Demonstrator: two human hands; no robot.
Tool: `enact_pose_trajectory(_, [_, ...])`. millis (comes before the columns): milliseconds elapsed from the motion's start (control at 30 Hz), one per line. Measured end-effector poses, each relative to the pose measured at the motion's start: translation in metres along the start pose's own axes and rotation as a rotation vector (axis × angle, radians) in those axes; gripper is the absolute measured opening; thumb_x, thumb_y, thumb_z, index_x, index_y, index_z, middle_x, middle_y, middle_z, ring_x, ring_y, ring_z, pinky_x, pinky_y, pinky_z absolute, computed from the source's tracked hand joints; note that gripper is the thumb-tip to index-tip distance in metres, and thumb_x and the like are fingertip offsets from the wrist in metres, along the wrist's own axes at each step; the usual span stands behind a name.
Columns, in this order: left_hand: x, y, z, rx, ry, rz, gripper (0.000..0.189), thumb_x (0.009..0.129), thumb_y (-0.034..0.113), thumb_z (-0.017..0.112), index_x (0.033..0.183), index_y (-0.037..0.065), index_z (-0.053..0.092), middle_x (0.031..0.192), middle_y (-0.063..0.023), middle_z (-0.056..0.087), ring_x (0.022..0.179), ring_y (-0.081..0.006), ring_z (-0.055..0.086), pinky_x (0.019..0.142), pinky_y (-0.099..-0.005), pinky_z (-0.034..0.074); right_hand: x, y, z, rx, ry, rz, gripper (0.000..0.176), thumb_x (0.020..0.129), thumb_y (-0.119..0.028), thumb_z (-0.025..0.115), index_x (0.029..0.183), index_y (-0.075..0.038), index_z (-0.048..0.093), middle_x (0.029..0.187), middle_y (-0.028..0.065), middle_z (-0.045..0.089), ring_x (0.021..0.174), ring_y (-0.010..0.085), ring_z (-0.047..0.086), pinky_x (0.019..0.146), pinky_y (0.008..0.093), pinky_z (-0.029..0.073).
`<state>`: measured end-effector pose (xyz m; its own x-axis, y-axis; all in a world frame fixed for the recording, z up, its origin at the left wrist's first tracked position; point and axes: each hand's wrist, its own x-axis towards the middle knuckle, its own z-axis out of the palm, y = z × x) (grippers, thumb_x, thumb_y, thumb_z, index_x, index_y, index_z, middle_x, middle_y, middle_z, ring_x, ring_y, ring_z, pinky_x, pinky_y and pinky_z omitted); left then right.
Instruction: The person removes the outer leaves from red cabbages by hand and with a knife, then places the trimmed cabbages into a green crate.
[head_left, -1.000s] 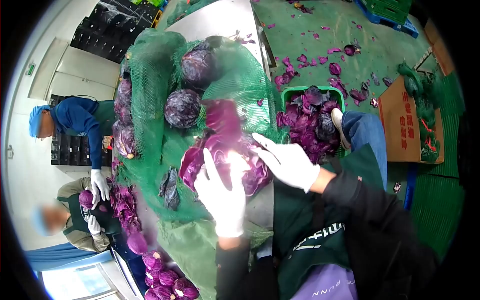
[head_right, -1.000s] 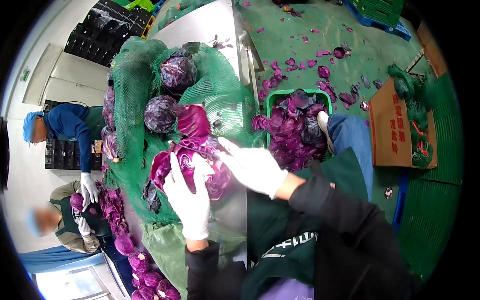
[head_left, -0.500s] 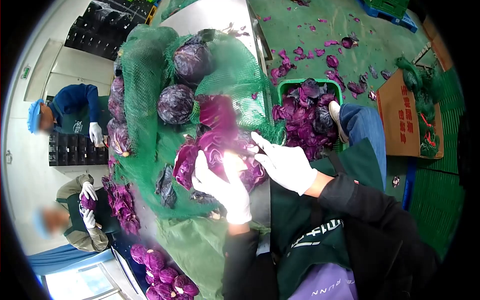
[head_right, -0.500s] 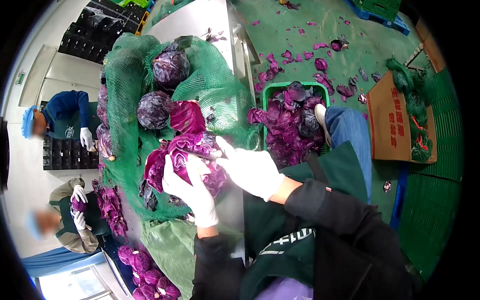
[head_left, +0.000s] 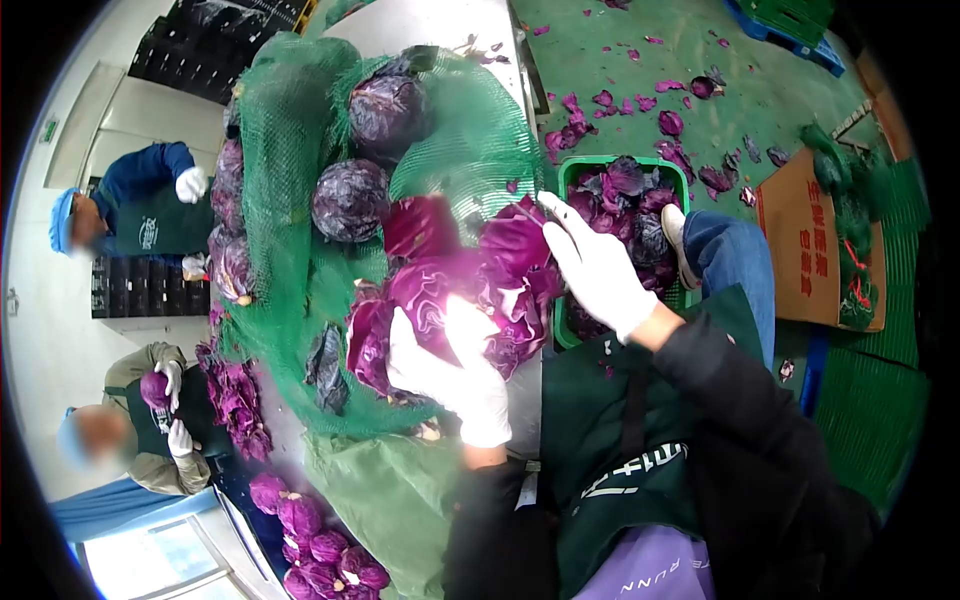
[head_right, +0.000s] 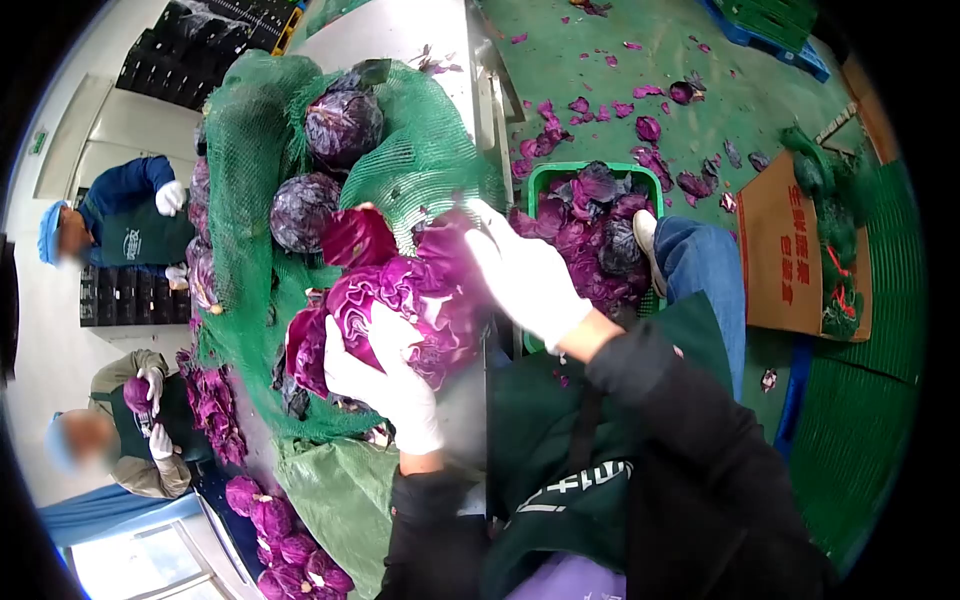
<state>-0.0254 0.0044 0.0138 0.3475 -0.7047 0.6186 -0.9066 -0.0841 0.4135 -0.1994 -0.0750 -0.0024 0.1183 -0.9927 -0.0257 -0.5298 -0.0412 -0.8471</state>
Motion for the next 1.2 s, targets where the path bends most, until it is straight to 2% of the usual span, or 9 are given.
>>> enact_pose_trajectory(67, [0.002,-0.002,0.000,-0.019,0.000,0.005,0.056,0.095,0.031,0.065,0.136,-0.004,0.049,0.130,-0.0211,0.052,0.121,-0.0348,0.045,0.106,-0.0448,0.032,-0.014,-0.029,-0.007,-0.075,0.148,-0.441,0.052,0.101,-0.030,0.049,0.147,-0.008,0.041,0.079,0.0121,0.068,0.061,0.0315,0.064,0.054,0.0397,0.049])
enact_pose_trajectory(133, [0.006,0.001,-0.002,0.027,-0.037,0.029,0.056,0.095,0.029,0.065,0.136,-0.004,0.048,0.130,-0.0208,0.051,0.121,-0.0343,0.044,0.106,-0.0452,0.031,-0.021,-0.042,-0.001,-0.239,0.084,-0.576,0.054,0.100,-0.032,0.051,0.148,-0.011,0.041,0.073,0.0095,0.066,0.057,0.0280,0.063,0.052,0.0385,0.050])
enact_pose_trajectory(333, [0.007,-0.002,-0.001,-0.031,-0.037,-0.004,0.054,0.096,0.032,0.061,0.137,-0.001,0.049,0.128,-0.0194,0.052,0.121,-0.0355,0.042,0.106,-0.0462,0.030,0.004,-0.050,0.006,-0.350,-0.043,-0.660,0.048,0.099,-0.035,0.049,0.142,-0.013,0.050,0.064,0.0085,0.060,0.051,0.0245,0.058,0.046,0.0384,0.047])
enact_pose_trajectory(500, [0.021,-0.001,0.001,-0.011,-0.089,0.020,0.051,0.097,0.029,0.059,0.137,-0.001,0.049,0.130,-0.0188,0.053,0.122,-0.0355,0.042,0.106,-0.0460,0.030,0.049,-0.042,0.017,-0.206,-0.140,-0.543,0.026,0.095,-0.018,0.050,0.114,-0.008,0.064,0.103,0.0139,0.070,0.078,0.0298,0.068,0.065,0.0389,0.056])
enact_pose_trajectory(567, [0.026,-0.006,0.003,-0.019,-0.087,0.013,0.051,0.097,0.028,0.059,0.137,-0.001,0.050,0.131,-0.0186,0.053,0.122,-0.0353,0.043,0.106,-0.0460,0.031,0.066,-0.028,0.032,-0.304,-0.040,-0.623,0.023,0.094,-0.017,0.049,0.110,-0.005,0.063,0.104,0.0161,0.069,0.081,0.0347,0.068,0.071,0.0418,0.056])
enact_pose_trajectory(600, [0.026,-0.009,0.005,0.011,-0.008,0.104,0.048,0.094,0.027,0.063,0.132,-0.001,0.053,0.127,-0.0179,0.057,0.112,-0.0346,0.050,0.101,-0.0456,0.034,0.082,-0.019,0.023,-0.323,-0.331,-0.392,0.036,0.103,-0.029,0.039,0.119,-0.003,0.059,0.105,0.0227,0.066,0.090,0.0350,0.067,0.076,0.0431,0.053])
enact_pose_trajectory(767, [0.010,-0.012,-0.006,-0.038,-0.120,0.121,0.054,0.093,0.027,0.063,0.138,0.001,0.048,0.136,-0.0188,0.051,0.121,-0.0383,0.041,0.103,-0.0489,0.033,0.054,-0.026,0.011,0.202,-0.313,-0.051,0.064,0.095,-0.055,0.054,0.140,-0.009,0.050,0.098,0.0148,0.064,0.082,0.0225,0.061,0.078,0.0353,0.050])
enact_pose_trajectory(867, [0.024,-0.017,-0.009,-0.103,-0.203,0.101,0.055,0.094,0.025,0.062,0.141,0.002,0.046,0.139,-0.0178,0.050,0.122,-0.0387,0.041,0.107,-0.0504,0.032,0.031,-0.062,-0.002,-0.165,-0.343,-0.359,0.086,0.081,-0.064,0.064,0.145,-0.011,0.043,0.129,0.0229,0.053,0.109,0.0392,0.060,0.095,0.0432,0.048])
enact_pose_trajectory(1200, [0.029,-0.010,-0.006,-0.070,-0.206,0.160,0.058,0.092,0.028,0.064,0.141,0.002,0.046,0.138,-0.0181,0.050,0.124,-0.0377,0.043,0.108,-0.0489,0.031,0.102,-0.045,0.021,-0.203,-0.117,-0.448,0.034,0.090,-0.035,0.057,0.100,-0.003,0.061,0.080,0.0217,0.066,0.077,0.0408,0.065,0.072,0.0477,0.051])
